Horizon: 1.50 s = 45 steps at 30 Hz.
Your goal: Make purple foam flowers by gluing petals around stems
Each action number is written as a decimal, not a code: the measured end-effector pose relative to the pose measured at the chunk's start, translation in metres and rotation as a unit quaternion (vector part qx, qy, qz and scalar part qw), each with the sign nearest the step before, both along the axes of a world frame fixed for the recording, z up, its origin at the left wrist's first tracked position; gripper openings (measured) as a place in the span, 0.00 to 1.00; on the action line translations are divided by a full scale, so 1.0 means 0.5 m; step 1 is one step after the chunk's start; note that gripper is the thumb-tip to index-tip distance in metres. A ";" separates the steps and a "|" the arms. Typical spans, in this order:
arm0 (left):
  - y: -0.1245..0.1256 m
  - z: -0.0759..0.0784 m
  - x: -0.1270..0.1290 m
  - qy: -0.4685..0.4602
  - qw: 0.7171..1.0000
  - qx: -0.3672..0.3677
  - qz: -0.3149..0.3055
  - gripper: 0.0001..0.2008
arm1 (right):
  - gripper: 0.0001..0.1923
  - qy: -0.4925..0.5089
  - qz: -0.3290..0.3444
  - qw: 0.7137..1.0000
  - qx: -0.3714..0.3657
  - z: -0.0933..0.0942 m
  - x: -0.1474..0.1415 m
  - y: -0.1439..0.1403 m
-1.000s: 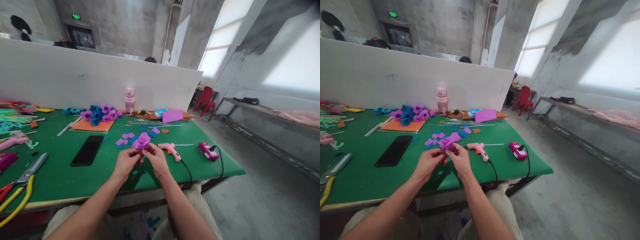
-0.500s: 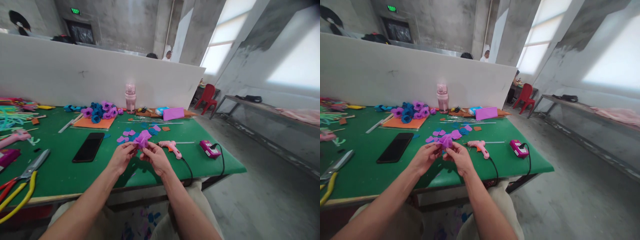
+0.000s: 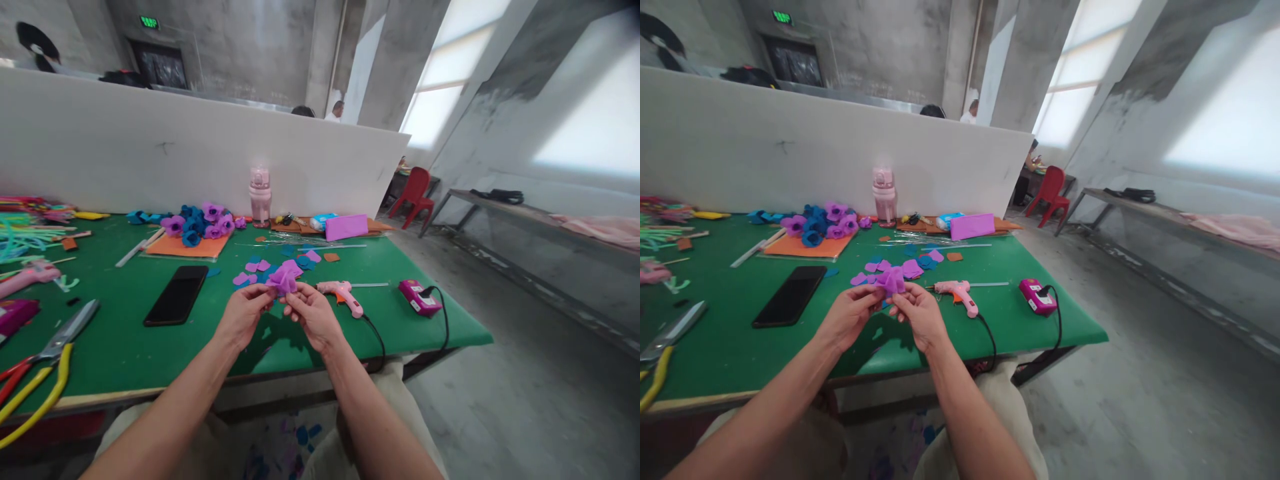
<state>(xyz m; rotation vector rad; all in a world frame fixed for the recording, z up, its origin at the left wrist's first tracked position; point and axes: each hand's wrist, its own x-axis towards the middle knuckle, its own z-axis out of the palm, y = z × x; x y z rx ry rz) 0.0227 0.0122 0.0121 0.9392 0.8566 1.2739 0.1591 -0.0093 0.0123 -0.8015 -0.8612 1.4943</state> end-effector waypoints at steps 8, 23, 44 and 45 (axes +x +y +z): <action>-0.001 0.002 0.003 -0.007 1.000 -0.002 0.012 0.09 | 0.17 0.033 -0.002 0.999 -0.008 -0.003 0.000 0.002; -0.009 0.009 0.007 -0.007 1.000 0.004 0.020 0.09 | 0.15 0.053 -0.020 0.998 -0.016 -0.004 0.000 0.002; -0.015 0.013 0.008 0.007 1.000 0.010 0.004 0.09 | 0.16 0.017 -0.038 0.999 -0.003 0.000 -0.006 -0.001; -0.015 0.013 0.008 0.006 1.000 0.009 0.005 0.09 | 0.15 0.013 -0.039 0.999 -0.002 0.000 -0.006 -0.001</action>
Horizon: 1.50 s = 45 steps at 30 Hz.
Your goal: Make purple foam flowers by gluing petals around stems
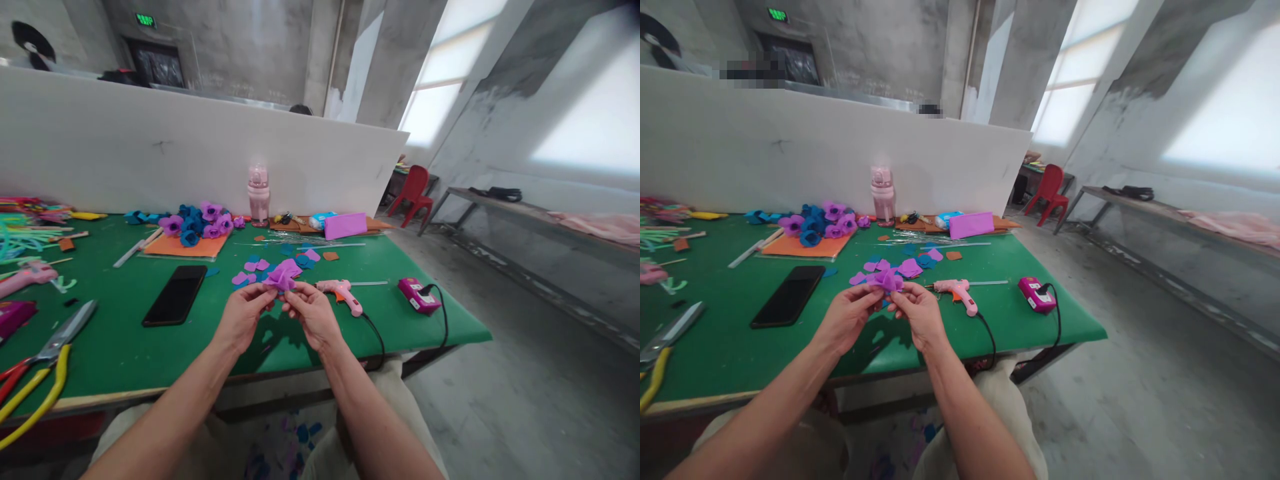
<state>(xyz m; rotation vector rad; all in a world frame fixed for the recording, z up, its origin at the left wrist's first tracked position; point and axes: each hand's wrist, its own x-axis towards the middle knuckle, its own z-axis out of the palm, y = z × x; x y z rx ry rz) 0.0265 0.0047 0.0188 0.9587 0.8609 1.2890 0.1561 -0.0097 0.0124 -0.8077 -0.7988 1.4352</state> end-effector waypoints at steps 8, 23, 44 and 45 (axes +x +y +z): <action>-0.002 0.000 0.001 0.010 1.000 0.004 0.025 0.09 | 0.16 -0.018 -0.010 1.000 0.004 -0.003 0.000 0.001; -0.003 -0.015 0.008 0.046 0.998 -0.005 0.038 0.13 | 0.17 0.088 0.010 0.994 -0.063 0.001 0.010 0.003; -0.005 -0.013 0.020 0.000 0.999 -0.038 0.030 0.14 | 0.14 -0.019 0.035 0.999 0.000 -0.001 0.005 -0.007; -0.004 -0.015 0.019 0.004 0.999 -0.031 0.038 0.14 | 0.13 -0.038 0.019 0.999 0.007 -0.002 0.005 -0.006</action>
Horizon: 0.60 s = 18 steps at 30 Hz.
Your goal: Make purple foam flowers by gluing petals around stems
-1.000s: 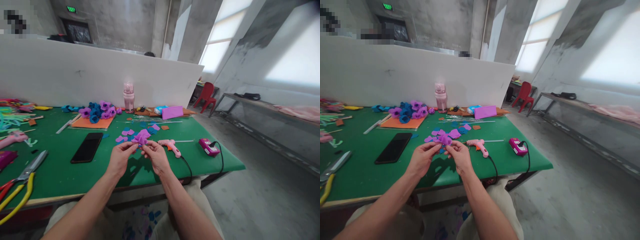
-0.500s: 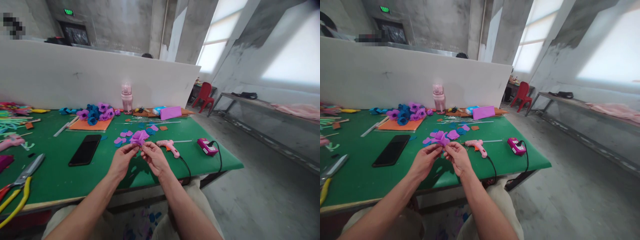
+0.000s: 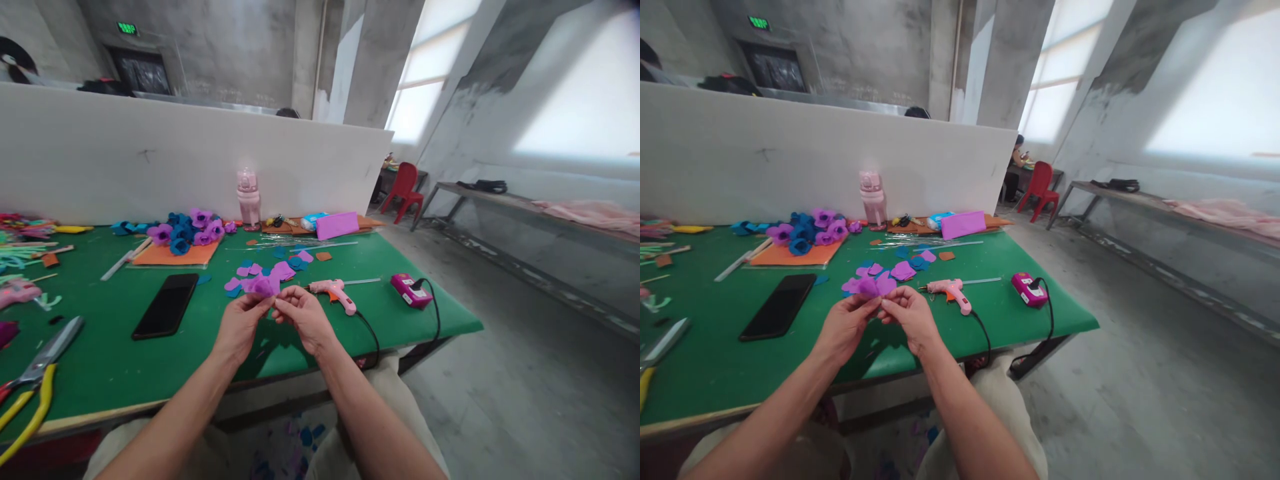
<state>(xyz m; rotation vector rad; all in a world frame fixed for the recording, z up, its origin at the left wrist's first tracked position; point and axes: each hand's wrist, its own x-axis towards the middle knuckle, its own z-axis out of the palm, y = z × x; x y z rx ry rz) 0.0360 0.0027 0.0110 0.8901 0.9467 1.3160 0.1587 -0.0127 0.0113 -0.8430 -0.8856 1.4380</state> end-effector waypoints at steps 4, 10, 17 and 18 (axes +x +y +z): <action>0.004 -0.010 -0.003 0.025 0.999 0.033 0.022 0.13 | 0.10 -0.090 -0.083 0.991 0.062 -0.003 0.000 0.006; -0.001 -0.007 0.003 0.036 0.999 0.030 0.008 0.15 | 0.11 -0.057 -0.091 0.993 0.053 0.003 -0.008 0.002; -0.003 -0.004 0.004 0.041 0.999 0.033 0.003 0.14 | 0.11 -0.048 -0.097 0.993 0.043 0.008 -0.012 -0.001; -0.003 -0.003 0.004 0.042 0.998 0.035 0.000 0.14 | 0.11 -0.047 -0.098 0.993 0.043 0.006 -0.013 -0.001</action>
